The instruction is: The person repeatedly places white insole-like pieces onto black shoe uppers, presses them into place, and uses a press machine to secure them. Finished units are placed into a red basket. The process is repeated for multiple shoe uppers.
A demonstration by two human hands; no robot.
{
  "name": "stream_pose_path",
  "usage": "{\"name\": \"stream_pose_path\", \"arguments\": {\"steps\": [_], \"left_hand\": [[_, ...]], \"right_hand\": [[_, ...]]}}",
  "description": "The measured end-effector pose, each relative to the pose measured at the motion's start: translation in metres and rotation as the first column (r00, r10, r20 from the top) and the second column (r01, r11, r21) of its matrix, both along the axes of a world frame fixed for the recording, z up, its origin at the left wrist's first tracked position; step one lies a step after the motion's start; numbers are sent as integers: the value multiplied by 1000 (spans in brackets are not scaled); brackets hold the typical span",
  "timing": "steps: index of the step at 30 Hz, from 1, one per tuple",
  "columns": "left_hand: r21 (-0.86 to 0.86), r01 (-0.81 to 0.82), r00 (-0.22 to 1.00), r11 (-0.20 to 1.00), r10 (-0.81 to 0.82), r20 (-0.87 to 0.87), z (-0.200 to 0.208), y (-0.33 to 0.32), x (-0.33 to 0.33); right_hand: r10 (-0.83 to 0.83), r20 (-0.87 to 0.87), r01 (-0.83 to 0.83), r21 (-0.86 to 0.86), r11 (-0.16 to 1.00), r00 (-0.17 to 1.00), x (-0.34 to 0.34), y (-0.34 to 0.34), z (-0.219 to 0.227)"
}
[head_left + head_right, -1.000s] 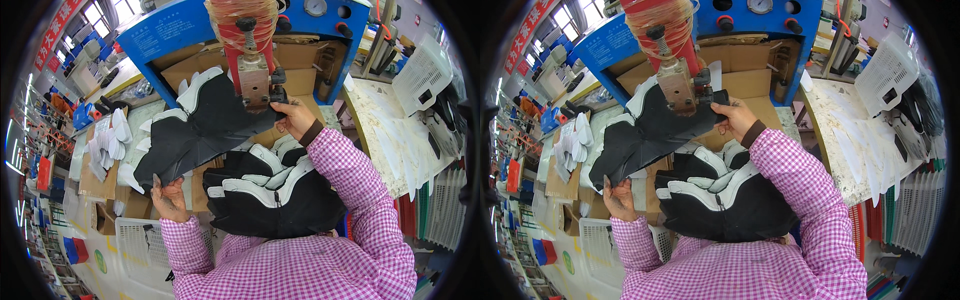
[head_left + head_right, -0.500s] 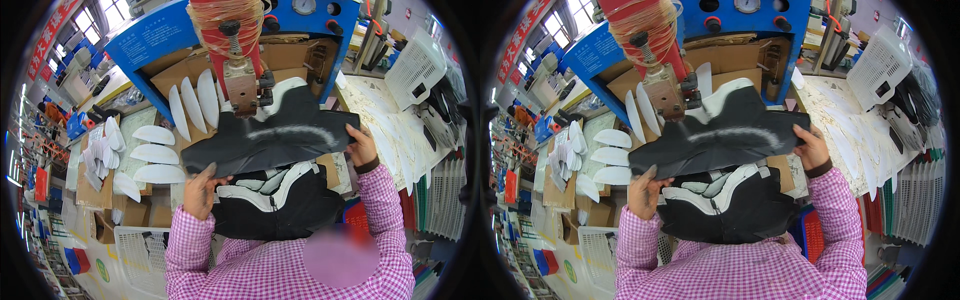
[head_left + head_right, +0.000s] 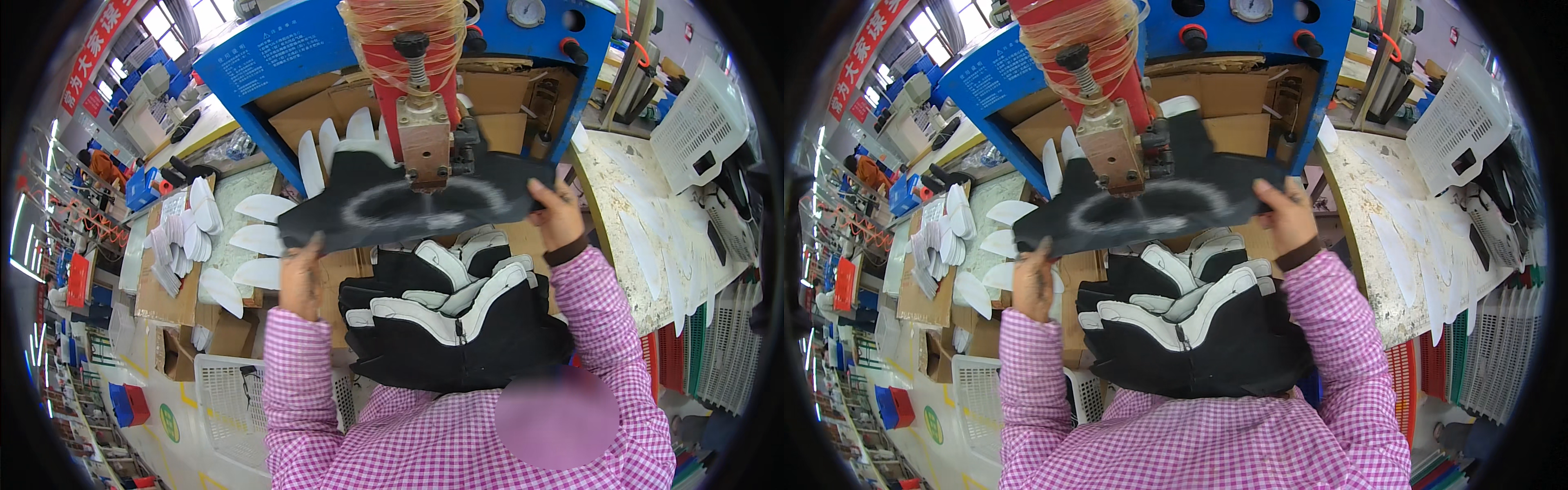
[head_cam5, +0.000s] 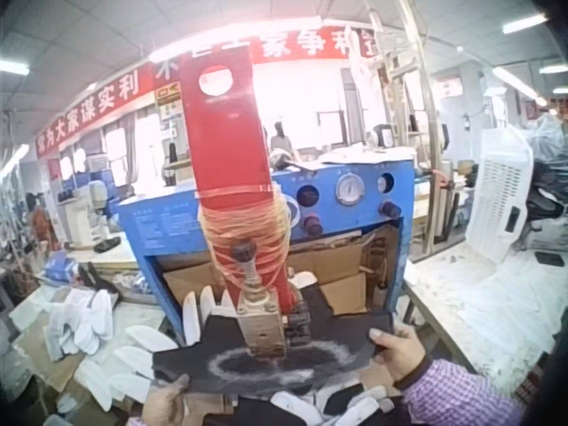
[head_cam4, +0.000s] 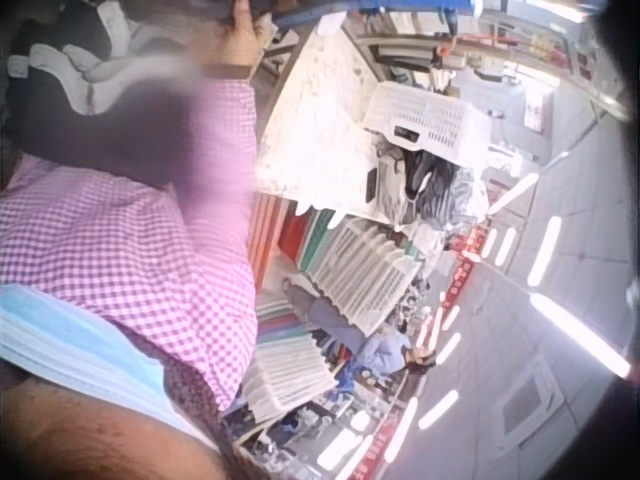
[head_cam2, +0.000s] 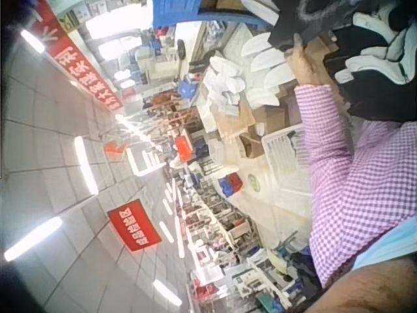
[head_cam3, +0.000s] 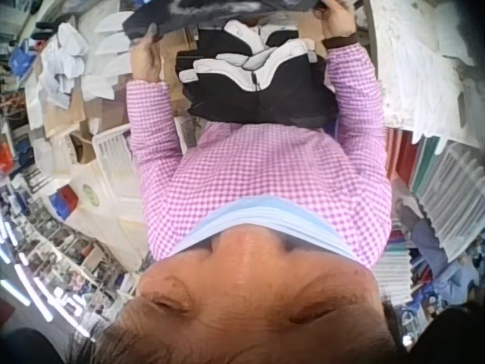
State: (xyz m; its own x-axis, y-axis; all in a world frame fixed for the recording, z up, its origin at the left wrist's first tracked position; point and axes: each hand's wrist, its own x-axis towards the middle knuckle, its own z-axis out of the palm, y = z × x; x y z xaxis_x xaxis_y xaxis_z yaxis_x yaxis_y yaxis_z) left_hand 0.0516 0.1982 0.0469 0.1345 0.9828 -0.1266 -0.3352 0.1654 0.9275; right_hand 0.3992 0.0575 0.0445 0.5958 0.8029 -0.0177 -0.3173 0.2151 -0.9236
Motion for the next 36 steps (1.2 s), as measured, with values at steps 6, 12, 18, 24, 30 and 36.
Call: {"name": "stream_pose_path", "arguments": {"steps": [6, 12, 18, 24, 30, 36], "left_hand": [[87, 229, 973, 970, -231, 15, -15, -36, 71], [123, 3, 995, 992, -15, 101, 23, -43, -42], [55, 128, 991, 990, -126, -38, -6, -69, 24], [-31, -19, 999, 999, 17, -51, 1, -54, -11], [67, -343, 938, 937, 337, 83, 18, -36, -79], [95, -178, 984, 979, 176, 25, 13, -17, -54]], "right_hand": [[-276, -37, 276, -20, 961, 960, 50, -48, 12], [280, -7, -279, 73, 958, 960, -30, -24, -1], [-61, 6, 61, 13, 998, 998, 21, -48, 17], [131, 64, -126, -81, 989, 989, 3, -40, 4], [357, -49, -357, 12, 934, 933, -61, 34, 5], [251, -57, -246, 78, 966, 966, -34, 16, 32]]}}
